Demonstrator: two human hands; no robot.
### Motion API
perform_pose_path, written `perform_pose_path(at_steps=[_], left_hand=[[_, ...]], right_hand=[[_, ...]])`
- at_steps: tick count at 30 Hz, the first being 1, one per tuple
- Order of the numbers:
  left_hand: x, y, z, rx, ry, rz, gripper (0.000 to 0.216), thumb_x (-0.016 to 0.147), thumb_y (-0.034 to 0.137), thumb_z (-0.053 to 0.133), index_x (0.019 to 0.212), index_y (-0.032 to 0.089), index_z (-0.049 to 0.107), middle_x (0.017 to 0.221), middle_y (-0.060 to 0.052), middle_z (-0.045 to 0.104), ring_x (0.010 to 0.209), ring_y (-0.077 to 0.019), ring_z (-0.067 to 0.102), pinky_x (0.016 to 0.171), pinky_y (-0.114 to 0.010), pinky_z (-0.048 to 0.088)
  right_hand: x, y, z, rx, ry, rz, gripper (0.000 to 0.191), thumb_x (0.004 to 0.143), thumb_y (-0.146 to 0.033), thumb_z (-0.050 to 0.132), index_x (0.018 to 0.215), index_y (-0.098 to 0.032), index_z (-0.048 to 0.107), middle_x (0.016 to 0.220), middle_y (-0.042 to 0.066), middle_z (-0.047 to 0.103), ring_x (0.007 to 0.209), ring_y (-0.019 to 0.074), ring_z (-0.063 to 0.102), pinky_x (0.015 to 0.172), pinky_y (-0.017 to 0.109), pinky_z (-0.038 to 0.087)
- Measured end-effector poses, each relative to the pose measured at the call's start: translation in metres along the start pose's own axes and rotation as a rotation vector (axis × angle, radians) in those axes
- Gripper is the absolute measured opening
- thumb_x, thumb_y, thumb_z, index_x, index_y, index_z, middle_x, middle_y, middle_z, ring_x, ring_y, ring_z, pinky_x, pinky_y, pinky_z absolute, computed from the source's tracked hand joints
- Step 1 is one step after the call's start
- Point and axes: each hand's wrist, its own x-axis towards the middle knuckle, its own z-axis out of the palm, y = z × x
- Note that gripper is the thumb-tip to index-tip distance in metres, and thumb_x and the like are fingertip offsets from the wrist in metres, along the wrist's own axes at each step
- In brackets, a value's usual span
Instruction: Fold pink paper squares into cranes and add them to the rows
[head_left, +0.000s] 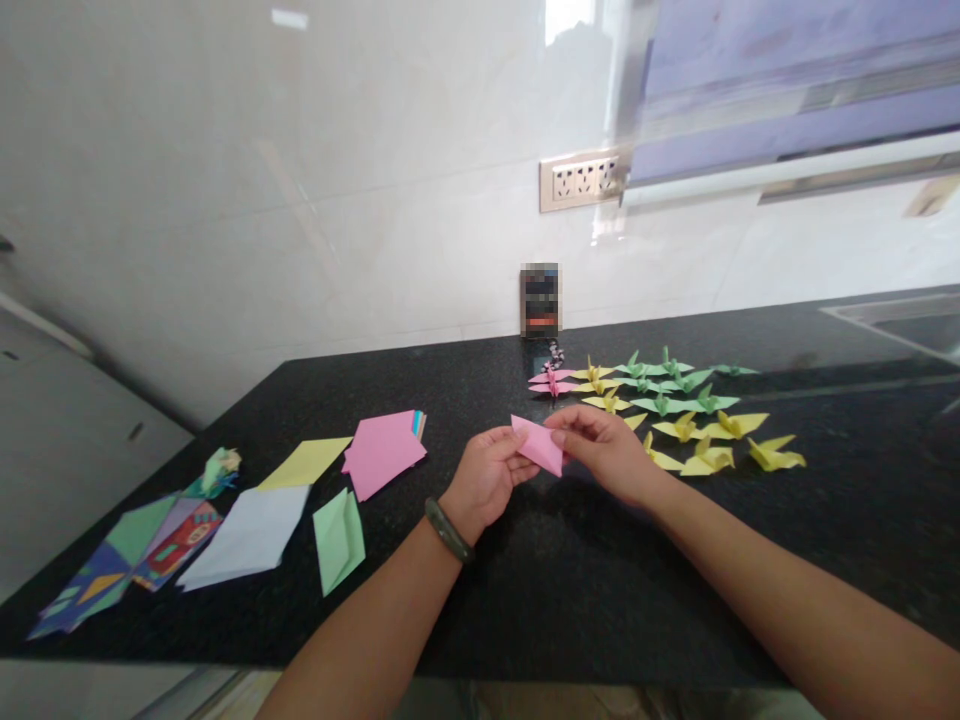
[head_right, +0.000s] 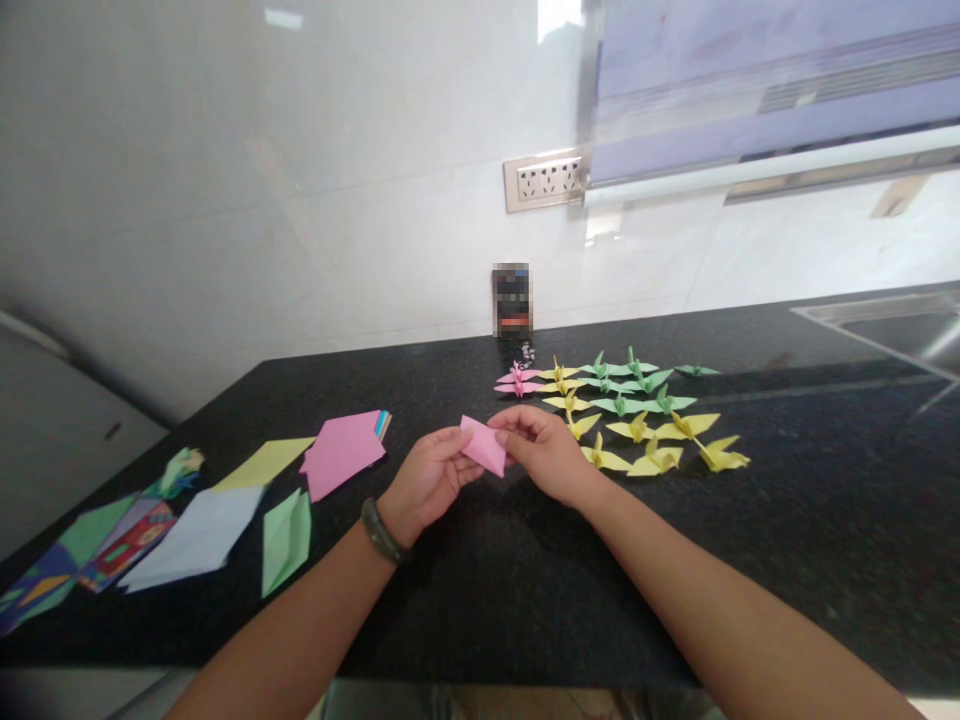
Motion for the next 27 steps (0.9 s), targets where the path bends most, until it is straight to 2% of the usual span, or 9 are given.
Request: perform_pose_path(at_steps=[6, 11, 16, 21, 27], left_hand=[[0.0004, 0.0015, 0.001, -0.016, 0.034, 0.012, 0.014, 0.069, 0.024, 0.065, 0.07, 0.012, 0.057, 0.063, -0.004, 0.064, 0.054, -0.0097, 0.059, 0.057, -0.021, 0.046], [0.0008, -0.0025, 0.0019, 0.005, -0.007, 0.062, 0.019, 0.066, 0.026, 0.068, 0.071, 0.011, 0.058, 0.063, -0.002, 0.062, 0.054, -0.0092, 0.057, 0.055, -0.022, 0.046], [0.0003, -0.0044, 0.0031, 0.038, 0.008, 0.078, 0.021, 0.064, 0.029, 0.068, 0.071, 0.011, 0.058, 0.063, -0.002, 0.06, 0.053, -0.0091, 0.055, 0.051, -0.021, 0.045], [0.0013, -0.0031, 0.0013, 0.048, 0.069, 0.085, 0.021, 0.065, 0.03, 0.067, 0.072, 0.011, 0.058, 0.065, -0.003, 0.061, 0.056, -0.0103, 0.057, 0.054, -0.022, 0.045], [0.0025, -0.0032, 0.0005, 0.093, 0.109, 0.104, 0.019, 0.068, 0.028, 0.065, 0.07, 0.011, 0.058, 0.065, -0.004, 0.063, 0.055, -0.0099, 0.058, 0.053, -0.021, 0.045]], right_hand=[[-0.0026, -0.0036, -0.0002, -0.381, 0.0, -0.277, 0.006, 0.075, -0.024, 0.057, 0.077, -0.019, 0.06, 0.078, 0.003, 0.057, 0.073, 0.0141, 0.053, 0.063, 0.027, 0.043], [-0.0074, -0.0038, 0.0048, -0.545, -0.018, -0.293, 0.013, 0.072, -0.021, 0.062, 0.083, -0.02, 0.055, 0.08, 0.002, 0.054, 0.068, 0.0131, 0.05, 0.057, 0.024, 0.041], [-0.0085, -0.0016, 0.0052, -0.601, -0.037, -0.334, 0.02, 0.071, -0.016, 0.062, 0.088, -0.02, 0.053, 0.082, 0.002, 0.052, 0.069, 0.0132, 0.049, 0.059, 0.025, 0.042], [-0.0075, -0.0027, -0.0005, -0.555, -0.134, -0.369, 0.03, 0.069, -0.019, 0.066, 0.096, -0.021, 0.055, 0.095, 0.005, 0.051, 0.084, 0.0161, 0.051, 0.064, 0.027, 0.045], [-0.0061, -0.0025, -0.0029, -0.546, -0.153, -0.339, 0.015, 0.075, -0.018, 0.06, 0.09, -0.021, 0.059, 0.092, 0.005, 0.05, 0.082, 0.015, 0.052, 0.063, 0.026, 0.046]])
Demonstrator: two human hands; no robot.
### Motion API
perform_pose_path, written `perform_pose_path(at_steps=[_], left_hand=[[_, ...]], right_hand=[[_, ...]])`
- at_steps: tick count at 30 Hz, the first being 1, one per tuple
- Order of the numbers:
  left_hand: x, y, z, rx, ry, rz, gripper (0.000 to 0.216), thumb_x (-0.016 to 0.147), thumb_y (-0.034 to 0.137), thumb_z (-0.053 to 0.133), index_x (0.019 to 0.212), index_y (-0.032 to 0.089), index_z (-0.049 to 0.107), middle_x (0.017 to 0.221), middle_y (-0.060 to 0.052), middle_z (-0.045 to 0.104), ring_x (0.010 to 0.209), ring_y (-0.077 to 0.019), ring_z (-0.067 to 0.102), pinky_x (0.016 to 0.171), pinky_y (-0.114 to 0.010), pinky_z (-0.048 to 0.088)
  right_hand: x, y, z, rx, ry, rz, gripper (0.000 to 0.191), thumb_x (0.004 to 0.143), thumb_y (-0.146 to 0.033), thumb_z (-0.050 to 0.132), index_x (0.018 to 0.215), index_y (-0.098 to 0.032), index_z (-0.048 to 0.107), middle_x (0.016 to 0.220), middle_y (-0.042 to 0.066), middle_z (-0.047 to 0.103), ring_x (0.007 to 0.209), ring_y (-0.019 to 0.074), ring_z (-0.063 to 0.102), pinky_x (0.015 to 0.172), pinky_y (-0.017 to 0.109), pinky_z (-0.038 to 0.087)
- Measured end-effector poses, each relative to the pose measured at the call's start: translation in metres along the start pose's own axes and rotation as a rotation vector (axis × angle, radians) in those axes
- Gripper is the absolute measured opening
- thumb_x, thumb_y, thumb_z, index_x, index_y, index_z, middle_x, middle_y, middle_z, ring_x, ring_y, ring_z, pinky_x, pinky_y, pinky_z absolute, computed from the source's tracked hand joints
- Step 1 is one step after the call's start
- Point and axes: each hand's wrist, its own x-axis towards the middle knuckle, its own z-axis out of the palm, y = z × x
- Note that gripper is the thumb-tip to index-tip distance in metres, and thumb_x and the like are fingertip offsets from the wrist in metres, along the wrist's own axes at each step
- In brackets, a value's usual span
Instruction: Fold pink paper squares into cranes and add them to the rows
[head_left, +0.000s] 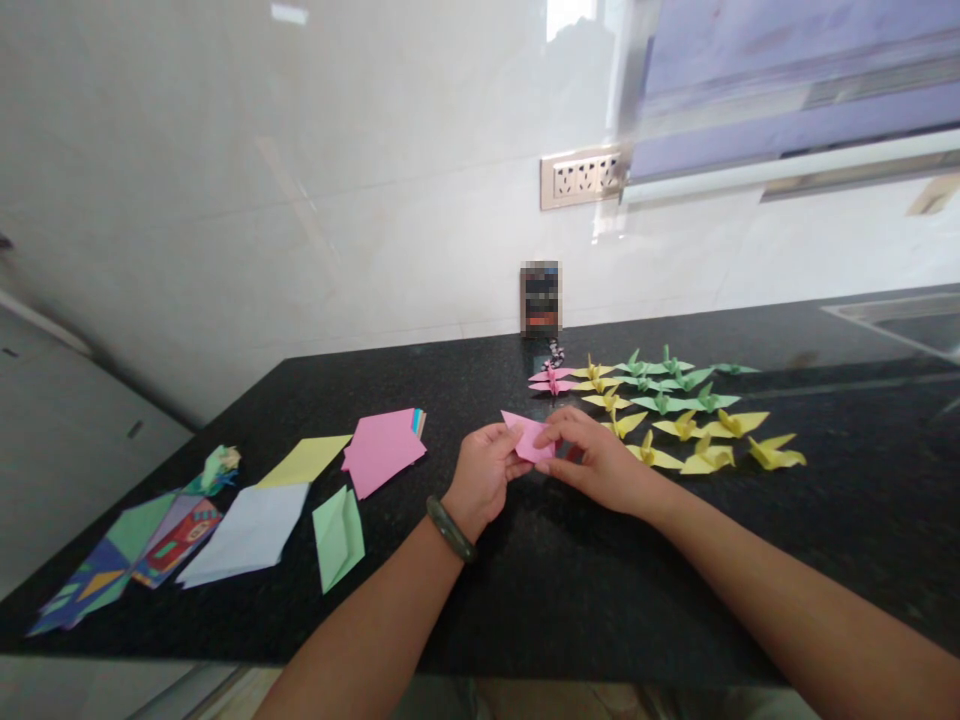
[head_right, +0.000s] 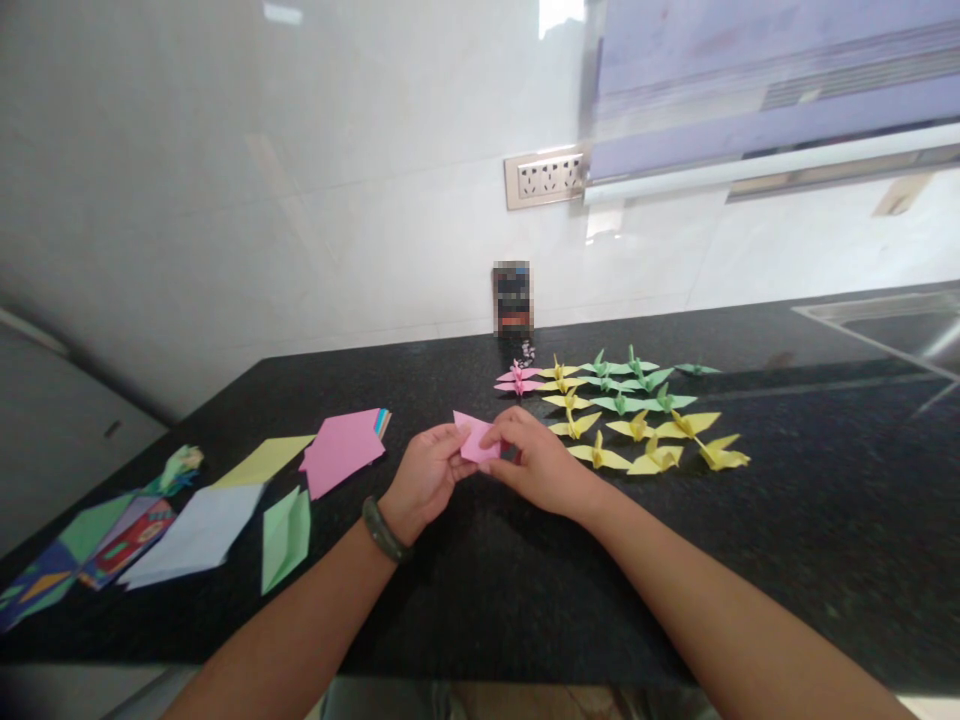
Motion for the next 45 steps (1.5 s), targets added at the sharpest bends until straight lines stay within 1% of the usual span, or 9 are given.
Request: perform_pose_path(at_steps=[10, 18, 23, 28, 31, 35, 38, 42, 45], left_hand=[[-0.002, 0.002, 0.002, 0.013, 0.009, -0.041, 0.014, 0.072, 0.024, 0.06, 0.068, 0.011, 0.057, 0.06, -0.003, 0.062, 0.049, -0.0076, 0.057, 0.051, -0.019, 0.046], [-0.001, -0.001, 0.004, 0.007, 0.039, -0.013, 0.011, 0.071, 0.022, 0.059, 0.071, 0.011, 0.057, 0.065, -0.003, 0.062, 0.053, -0.0081, 0.058, 0.052, -0.018, 0.046], [-0.001, -0.004, 0.003, 0.13, 0.054, 0.064, 0.015, 0.071, 0.026, 0.058, 0.072, 0.011, 0.059, 0.065, -0.002, 0.06, 0.055, -0.0083, 0.056, 0.053, -0.019, 0.046], [0.001, -0.008, 0.003, 0.262, 0.092, 0.174, 0.013, 0.068, 0.022, 0.057, 0.061, 0.012, 0.056, 0.057, 0.002, 0.054, 0.052, -0.0078, 0.052, 0.052, -0.02, 0.045], [0.0, -0.006, 0.004, 0.253, 0.075, 0.122, 0.011, 0.066, 0.019, 0.056, 0.058, 0.012, 0.054, 0.055, 0.002, 0.054, 0.051, -0.0076, 0.052, 0.052, -0.02, 0.046], [-0.002, -0.001, 0.005, 0.144, 0.035, -0.014, 0.009, 0.068, 0.022, 0.056, 0.066, 0.012, 0.056, 0.056, 0.001, 0.057, 0.047, -0.0077, 0.053, 0.049, -0.02, 0.045], [-0.002, 0.0, 0.003, 0.113, -0.025, -0.075, 0.01, 0.069, 0.022, 0.057, 0.07, 0.012, 0.057, 0.059, -0.002, 0.06, 0.049, -0.0093, 0.056, 0.049, -0.021, 0.045], [-0.002, -0.002, 0.001, 0.068, -0.148, -0.144, 0.007, 0.07, 0.018, 0.058, 0.07, 0.011, 0.058, 0.059, -0.003, 0.06, 0.051, -0.0108, 0.058, 0.051, -0.022, 0.046], [-0.003, -0.003, 0.003, -0.1, -0.243, -0.121, 0.01, 0.075, 0.018, 0.056, 0.076, 0.009, 0.059, 0.067, -0.006, 0.062, 0.058, -0.0121, 0.059, 0.06, -0.026, 0.049]], right_hand=[[0.002, 0.0, 0.001, -0.066, 0.031, -0.073, 0.009, 0.08, -0.014, 0.053, 0.083, -0.019, 0.06, 0.084, 0.004, 0.052, 0.081, 0.0146, 0.053, 0.072, 0.028, 0.045], [0.001, -0.006, 0.002, -0.522, 0.062, -0.149, 0.01, 0.075, -0.017, 0.055, 0.081, -0.017, 0.063, 0.105, 0.013, 0.051, 0.099, 0.0249, 0.046, 0.078, 0.038, 0.044], [0.003, -0.009, 0.006, -0.601, 0.041, -0.239, 0.007, 0.073, -0.015, 0.056, 0.072, -0.016, 0.063, 0.103, 0.013, 0.053, 0.099, 0.0254, 0.044, 0.08, 0.038, 0.043], [0.005, -0.013, 0.007, -0.568, 0.111, -0.288, 0.007, 0.075, -0.013, 0.052, 0.074, -0.015, 0.058, 0.093, 0.012, 0.057, 0.091, 0.023, 0.046, 0.079, 0.037, 0.042], [0.005, -0.014, 0.004, -0.517, 0.099, -0.273, 0.009, 0.08, -0.016, 0.048, 0.079, -0.015, 0.057, 0.083, 0.01, 0.059, 0.083, 0.0214, 0.048, 0.075, 0.036, 0.042], [0.004, -0.006, -0.001, -0.361, 0.107, -0.243, 0.02, 0.077, -0.018, 0.056, 0.096, -0.014, 0.056, 0.088, 0.009, 0.06, 0.084, 0.0208, 0.05, 0.075, 0.036, 0.043], [0.004, 0.004, -0.004, -0.2, 0.167, -0.209, 0.017, 0.076, -0.012, 0.057, 0.091, -0.017, 0.06, 0.089, 0.007, 0.06, 0.087, 0.0188, 0.052, 0.079, 0.035, 0.042], [0.006, 0.012, -0.004, -0.104, 0.067, -0.172, 0.014, 0.078, -0.016, 0.057, 0.088, -0.021, 0.066, 0.089, 0.005, 0.058, 0.087, 0.0171, 0.053, 0.078, 0.034, 0.043], [0.006, 0.011, -0.003, -0.073, 0.084, -0.138, 0.011, 0.079, -0.018, 0.057, 0.08, -0.021, 0.067, 0.084, 0.005, 0.056, 0.083, 0.0162, 0.052, 0.075, 0.033, 0.044]])
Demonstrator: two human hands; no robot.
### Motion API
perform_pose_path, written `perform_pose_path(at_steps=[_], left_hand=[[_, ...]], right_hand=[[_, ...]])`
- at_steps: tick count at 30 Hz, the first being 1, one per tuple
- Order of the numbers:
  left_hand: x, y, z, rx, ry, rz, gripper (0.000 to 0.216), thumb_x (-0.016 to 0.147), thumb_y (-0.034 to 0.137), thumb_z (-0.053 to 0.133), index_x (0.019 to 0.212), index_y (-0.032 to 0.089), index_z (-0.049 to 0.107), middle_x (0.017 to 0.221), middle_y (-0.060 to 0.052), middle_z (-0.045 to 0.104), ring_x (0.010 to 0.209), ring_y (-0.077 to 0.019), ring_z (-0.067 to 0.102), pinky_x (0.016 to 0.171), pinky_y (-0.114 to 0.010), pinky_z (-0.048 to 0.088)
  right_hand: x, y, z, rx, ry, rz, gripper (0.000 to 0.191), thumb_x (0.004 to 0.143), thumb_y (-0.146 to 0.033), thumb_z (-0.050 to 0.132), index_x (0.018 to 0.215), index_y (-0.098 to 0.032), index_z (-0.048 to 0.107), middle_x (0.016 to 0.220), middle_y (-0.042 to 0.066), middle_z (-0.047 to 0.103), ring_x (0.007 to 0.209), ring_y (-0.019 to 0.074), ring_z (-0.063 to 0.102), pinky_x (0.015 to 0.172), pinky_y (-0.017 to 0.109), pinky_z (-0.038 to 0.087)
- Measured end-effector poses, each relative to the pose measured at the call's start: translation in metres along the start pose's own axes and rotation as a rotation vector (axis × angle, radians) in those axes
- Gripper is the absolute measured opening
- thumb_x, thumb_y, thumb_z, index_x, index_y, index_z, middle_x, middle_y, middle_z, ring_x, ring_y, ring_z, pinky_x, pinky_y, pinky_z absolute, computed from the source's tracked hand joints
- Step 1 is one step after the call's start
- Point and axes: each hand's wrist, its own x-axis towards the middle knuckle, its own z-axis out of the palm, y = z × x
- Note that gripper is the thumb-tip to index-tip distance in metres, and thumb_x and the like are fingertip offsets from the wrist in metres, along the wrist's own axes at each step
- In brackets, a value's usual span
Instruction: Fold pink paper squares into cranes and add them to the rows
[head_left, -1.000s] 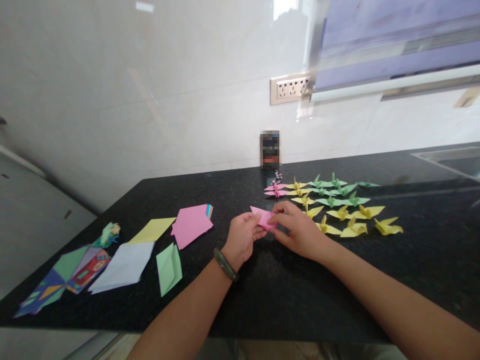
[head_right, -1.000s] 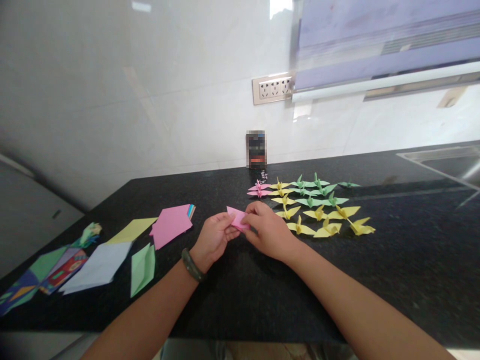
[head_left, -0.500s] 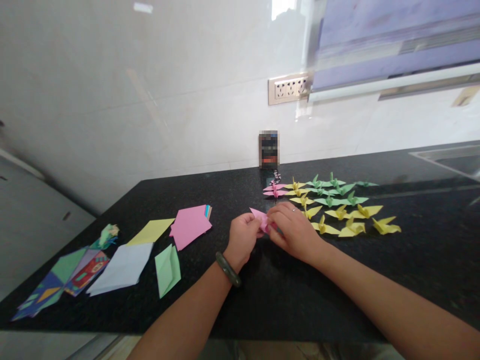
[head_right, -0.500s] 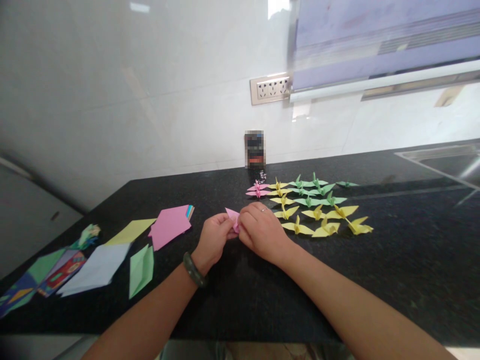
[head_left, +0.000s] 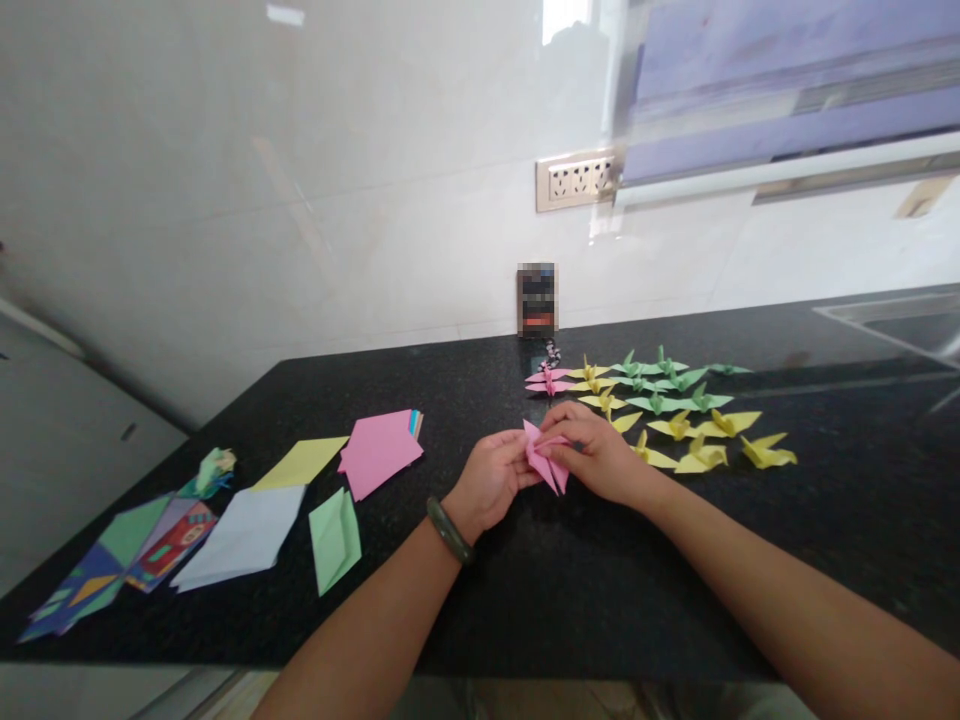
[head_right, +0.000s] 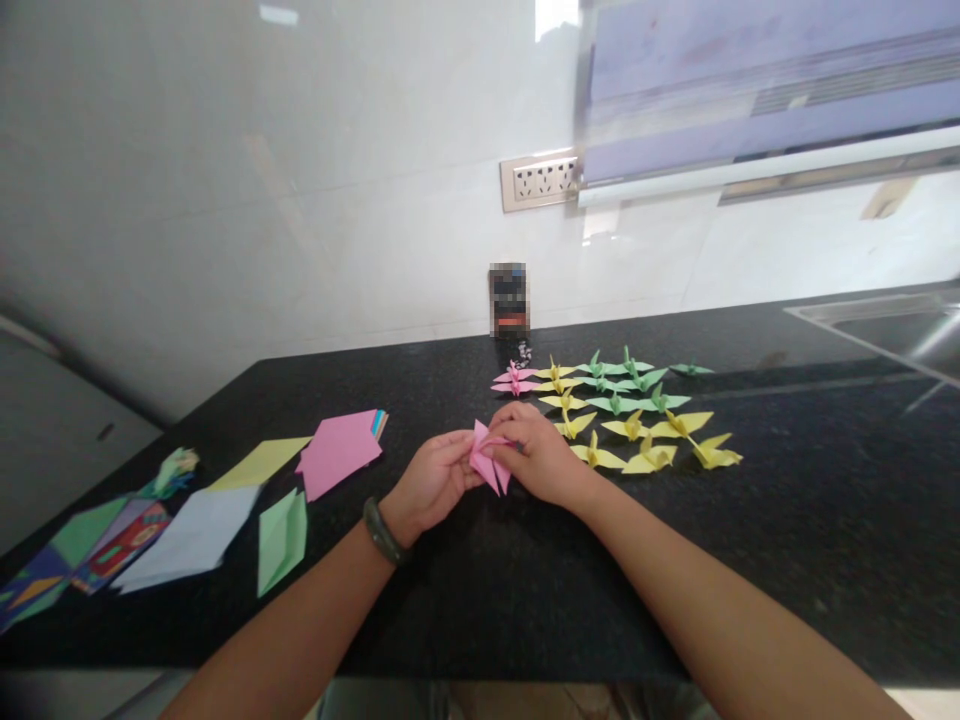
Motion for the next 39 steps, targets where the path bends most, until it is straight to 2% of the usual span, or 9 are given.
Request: perform_pose_path(at_steps=[5, 13, 18, 21, 25, 31, 35, 37, 39], left_hand=[[0.0, -0.004, 0.004, -0.147, -0.133, 0.064, 0.016, 0.079, 0.02, 0.054, 0.086, 0.007, 0.06, 0.08, -0.009, 0.063, 0.069, -0.014, 0.06, 0.066, -0.027, 0.048], [0.003, -0.01, 0.003, -0.204, -0.091, 0.074, 0.017, 0.083, 0.024, 0.052, 0.087, 0.009, 0.06, 0.076, -0.007, 0.062, 0.067, -0.0121, 0.059, 0.066, -0.025, 0.047], [0.002, -0.008, 0.006, -0.271, -0.113, 0.072, 0.022, 0.084, 0.027, 0.049, 0.087, 0.008, 0.061, 0.081, -0.008, 0.062, 0.071, -0.0124, 0.058, 0.071, -0.027, 0.046], [0.002, -0.008, 0.007, -0.234, -0.11, 0.067, 0.019, 0.082, 0.024, 0.053, 0.087, 0.008, 0.061, 0.082, -0.008, 0.063, 0.072, -0.0128, 0.058, 0.072, -0.028, 0.046], [0.0, -0.007, 0.007, -0.154, -0.076, 0.025, 0.02, 0.08, 0.029, 0.056, 0.087, 0.011, 0.06, 0.076, -0.005, 0.061, 0.063, -0.011, 0.056, 0.06, -0.024, 0.046], [-0.002, -0.004, 0.009, -0.029, 0.011, -0.01, 0.033, 0.077, 0.043, 0.056, 0.08, 0.01, 0.059, 0.063, -0.002, 0.057, 0.053, -0.0079, 0.052, 0.048, -0.019, 0.041], [-0.001, -0.005, 0.007, -0.025, 0.021, -0.01, 0.039, 0.081, 0.046, 0.049, 0.081, 0.009, 0.06, 0.068, -0.004, 0.061, 0.057, -0.0089, 0.056, 0.053, -0.02, 0.047], [-0.001, -0.006, 0.006, -0.031, 0.0, -0.007, 0.04, 0.082, 0.046, 0.047, 0.086, 0.009, 0.06, 0.075, -0.007, 0.063, 0.062, -0.0105, 0.058, 0.057, -0.022, 0.049], [-0.001, -0.006, 0.006, -0.027, -0.03, -0.004, 0.04, 0.082, 0.047, 0.046, 0.091, 0.01, 0.06, 0.081, -0.008, 0.064, 0.067, -0.0123, 0.06, 0.06, -0.024, 0.05]], right_hand=[[0.0, -0.005, 0.002, 0.01, 0.08, 0.071, 0.015, 0.08, -0.023, 0.057, 0.067, -0.019, 0.065, 0.081, 0.004, 0.054, 0.08, 0.0157, 0.051, 0.072, 0.031, 0.043], [0.0, -0.008, 0.004, -0.02, 0.169, 0.099, 0.017, 0.083, -0.022, 0.051, 0.07, -0.018, 0.06, 0.072, 0.003, 0.054, 0.07, 0.0141, 0.051, 0.064, 0.028, 0.043], [-0.001, -0.009, 0.006, -0.103, 0.106, 0.048, 0.019, 0.084, -0.023, 0.051, 0.069, -0.018, 0.063, 0.07, 0.003, 0.054, 0.07, 0.0148, 0.051, 0.064, 0.028, 0.042], [-0.001, -0.01, 0.007, -0.109, 0.1, 0.039, 0.016, 0.084, -0.021, 0.049, 0.075, -0.018, 0.063, 0.073, 0.005, 0.058, 0.073, 0.0162, 0.053, 0.067, 0.03, 0.043], [-0.003, -0.012, 0.006, -0.124, 0.117, 0.158, 0.012, 0.082, -0.019, 0.05, 0.084, -0.018, 0.061, 0.076, 0.004, 0.063, 0.071, 0.0161, 0.056, 0.065, 0.029, 0.044], [-0.002, -0.018, 0.005, -0.096, 0.12, 0.253, 0.017, 0.085, -0.021, 0.044, 0.08, -0.018, 0.06, 0.067, 0.001, 0.062, 0.063, 0.0137, 0.057, 0.059, 0.025, 0.043], [-0.002, -0.019, 0.005, -0.125, 0.152, 0.252, 0.016, 0.083, -0.022, 0.047, 0.074, -0.017, 0.059, 0.066, 0.002, 0.059, 0.061, 0.0138, 0.054, 0.056, 0.025, 0.041], [-0.003, -0.018, 0.007, -0.113, 0.157, 0.232, 0.008, 0.078, -0.02, 0.052, 0.077, -0.017, 0.059, 0.071, 0.003, 0.059, 0.064, 0.014, 0.054, 0.057, 0.025, 0.042], [-0.003, -0.016, 0.009, -0.077, 0.135, 0.213, 0.01, 0.074, -0.018, 0.056, 0.084, -0.017, 0.06, 0.076, 0.003, 0.061, 0.066, 0.0139, 0.055, 0.059, 0.025, 0.043]])
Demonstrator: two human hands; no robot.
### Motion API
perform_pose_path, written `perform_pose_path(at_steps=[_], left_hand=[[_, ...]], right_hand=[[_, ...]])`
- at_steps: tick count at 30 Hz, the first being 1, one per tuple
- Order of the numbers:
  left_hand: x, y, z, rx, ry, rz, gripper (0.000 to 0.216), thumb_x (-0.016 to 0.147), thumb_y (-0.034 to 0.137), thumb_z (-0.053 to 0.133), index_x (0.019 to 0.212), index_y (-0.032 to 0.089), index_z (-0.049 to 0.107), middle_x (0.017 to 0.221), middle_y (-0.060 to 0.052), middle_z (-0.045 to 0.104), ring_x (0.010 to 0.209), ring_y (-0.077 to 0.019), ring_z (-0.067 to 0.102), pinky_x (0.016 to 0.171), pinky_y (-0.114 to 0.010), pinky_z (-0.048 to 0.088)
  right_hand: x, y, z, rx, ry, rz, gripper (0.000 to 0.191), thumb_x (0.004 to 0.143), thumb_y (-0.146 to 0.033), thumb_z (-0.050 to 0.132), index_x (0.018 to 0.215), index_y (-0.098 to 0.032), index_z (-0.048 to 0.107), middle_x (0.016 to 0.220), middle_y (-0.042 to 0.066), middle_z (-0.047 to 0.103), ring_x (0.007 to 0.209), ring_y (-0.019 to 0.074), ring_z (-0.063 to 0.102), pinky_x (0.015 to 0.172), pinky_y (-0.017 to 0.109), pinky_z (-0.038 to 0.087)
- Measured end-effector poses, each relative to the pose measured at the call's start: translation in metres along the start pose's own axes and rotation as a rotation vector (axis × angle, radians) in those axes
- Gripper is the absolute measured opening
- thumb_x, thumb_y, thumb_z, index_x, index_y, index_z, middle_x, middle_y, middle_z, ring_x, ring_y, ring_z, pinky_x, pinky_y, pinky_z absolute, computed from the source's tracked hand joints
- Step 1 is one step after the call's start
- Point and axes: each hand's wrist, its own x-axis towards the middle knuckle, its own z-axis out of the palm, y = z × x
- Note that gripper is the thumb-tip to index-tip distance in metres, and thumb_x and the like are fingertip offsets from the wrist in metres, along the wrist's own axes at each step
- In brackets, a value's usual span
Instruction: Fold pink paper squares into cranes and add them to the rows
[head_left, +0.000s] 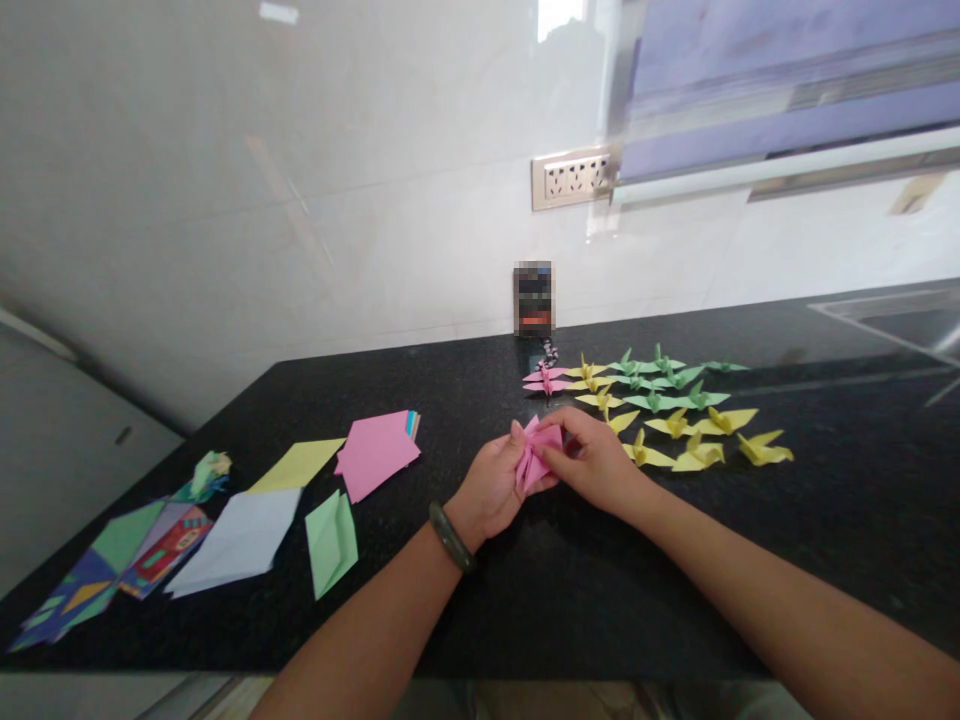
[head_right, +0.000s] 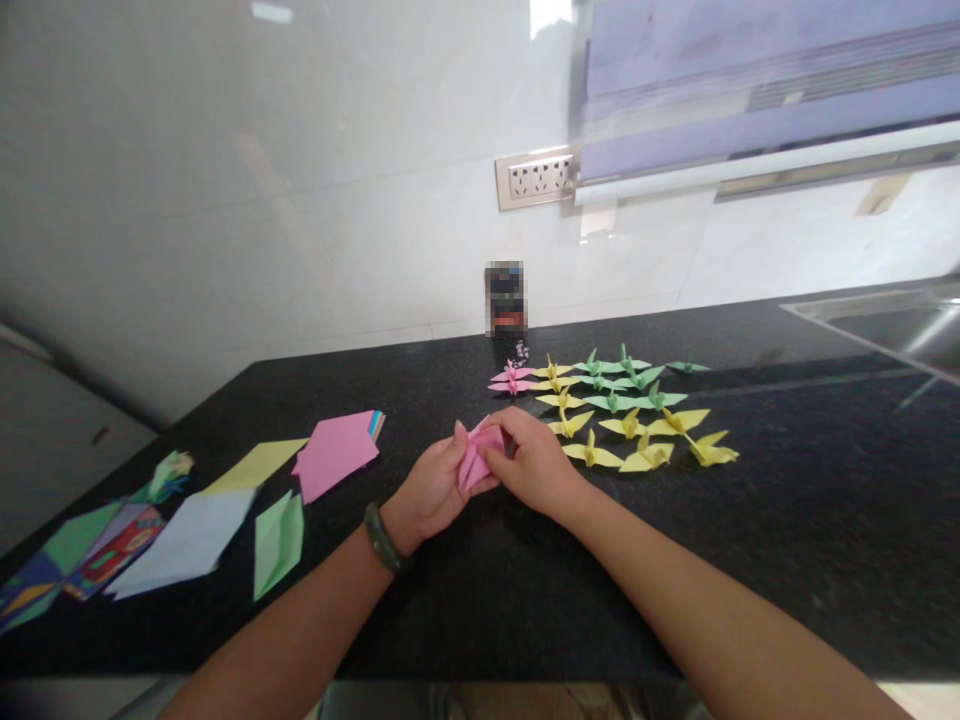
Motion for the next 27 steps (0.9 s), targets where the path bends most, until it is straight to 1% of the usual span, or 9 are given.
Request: perform_pose_path(at_steps=[2, 4, 7, 10, 13, 18, 23, 25, 27], left_hand=[[-0.0005, -0.001, 0.0004, 0.021, -0.027, -0.009, 0.04, 0.081, 0.047, 0.047, 0.092, 0.01, 0.06, 0.082, -0.008, 0.064, 0.068, -0.0133, 0.06, 0.06, -0.025, 0.049], [-0.0006, -0.0022, 0.0006, 0.051, -0.041, -0.018, 0.04, 0.08, 0.048, 0.049, 0.092, 0.011, 0.061, 0.08, -0.007, 0.063, 0.067, -0.0127, 0.059, 0.06, -0.024, 0.049], [0.0005, -0.0038, -0.0004, 0.101, -0.031, -0.011, 0.042, 0.077, 0.05, 0.051, 0.087, 0.01, 0.061, 0.069, -0.004, 0.06, 0.058, -0.0095, 0.056, 0.056, -0.021, 0.046], [0.0014, -0.0041, -0.0017, 0.177, -0.017, 0.018, 0.043, 0.076, 0.052, 0.051, 0.082, 0.01, 0.06, 0.057, 0.0, 0.055, 0.048, -0.0074, 0.049, 0.048, -0.019, 0.041], [0.0008, -0.0018, -0.0014, 0.254, -0.013, 0.032, 0.043, 0.075, 0.054, 0.05, 0.079, 0.012, 0.057, 0.052, 0.002, 0.051, 0.043, -0.0071, 0.044, 0.043, -0.02, 0.036], [-0.0004, 0.0017, -0.0008, 0.314, 0.002, 0.032, 0.041, 0.075, 0.054, 0.05, 0.073, 0.013, 0.055, 0.051, 0.002, 0.049, 0.043, -0.0074, 0.043, 0.043, -0.02, 0.035], [0.0015, -0.0006, -0.0041, 0.38, -0.014, 0.076, 0.041, 0.078, 0.052, 0.046, 0.071, 0.012, 0.056, 0.05, 0.002, 0.048, 0.042, -0.007, 0.041, 0.042, -0.019, 0.034], [0.002, -0.0014, -0.0048, 0.415, 0.001, 0.084, 0.042, 0.078, 0.052, 0.047, 0.072, 0.012, 0.057, 0.052, 0.0, 0.051, 0.042, -0.0073, 0.043, 0.041, -0.019, 0.035], [0.002, -0.0012, -0.0044, 0.43, 0.021, 0.081, 0.042, 0.077, 0.052, 0.047, 0.075, 0.011, 0.058, 0.058, -0.002, 0.056, 0.043, -0.0073, 0.046, 0.041, -0.018, 0.037]], right_hand=[[-0.0002, 0.0013, 0.0018, 0.025, -0.02, -0.003, 0.012, 0.073, -0.016, 0.057, 0.084, -0.018, 0.061, 0.075, 0.002, 0.062, 0.066, 0.0135, 0.055, 0.06, 0.025, 0.043], [-0.0003, 0.0021, 0.003, 0.03, -0.019, 0.004, 0.008, 0.074, -0.015, 0.055, 0.078, -0.018, 0.061, 0.072, 0.001, 0.061, 0.065, 0.0129, 0.056, 0.061, 0.025, 0.043], [-0.0005, 0.0023, 0.0036, 0.021, -0.012, 0.012, 0.009, 0.077, -0.016, 0.052, 0.075, -0.018, 0.061, 0.07, 0.001, 0.062, 0.064, 0.0129, 0.056, 0.061, 0.025, 0.044], [-0.0011, 0.0023, 0.0029, 0.004, -0.024, -0.003, 0.012, 0.08, -0.017, 0.049, 0.08, -0.018, 0.061, 0.073, 0.003, 0.063, 0.067, 0.014, 0.058, 0.062, 0.027, 0.044], [-0.0014, 0.0021, 0.0012, 0.013, -0.012, 0.019, 0.015, 0.08, -0.018, 0.047, 0.088, -0.019, 0.06, 0.076, 0.003, 0.064, 0.066, 0.0141, 0.058, 0.06, 0.026, 0.045], [-0.0005, 0.0009, -0.0012, 0.069, 0.005, 0.111, 0.016, 0.084, -0.024, 0.043, 0.085, -0.019, 0.058, 0.072, 0.002, 0.064, 0.064, 0.0144, 0.059, 0.058, 0.026, 0.046], [-0.0003, 0.0034, 0.002, 0.213, -0.011, 0.192, 0.019, 0.084, -0.024, 0.04, 0.094, -0.019, 0.055, 0.069, 0.001, 0.062, 0.056, 0.0139, 0.059, 0.053, 0.027, 0.048], [-0.0005, 0.0047, 0.0031, 0.251, -0.009, 0.209, 0.019, 0.085, -0.025, 0.04, 0.097, -0.02, 0.054, 0.066, 0.0, 0.061, 0.053, 0.0136, 0.058, 0.051, 0.026, 0.048], [-0.0007, 0.0053, 0.0029, 0.225, -0.002, 0.21, 0.018, 0.085, -0.025, 0.04, 0.095, -0.02, 0.054, 0.063, 0.0, 0.06, 0.052, 0.0138, 0.058, 0.051, 0.026, 0.047]])
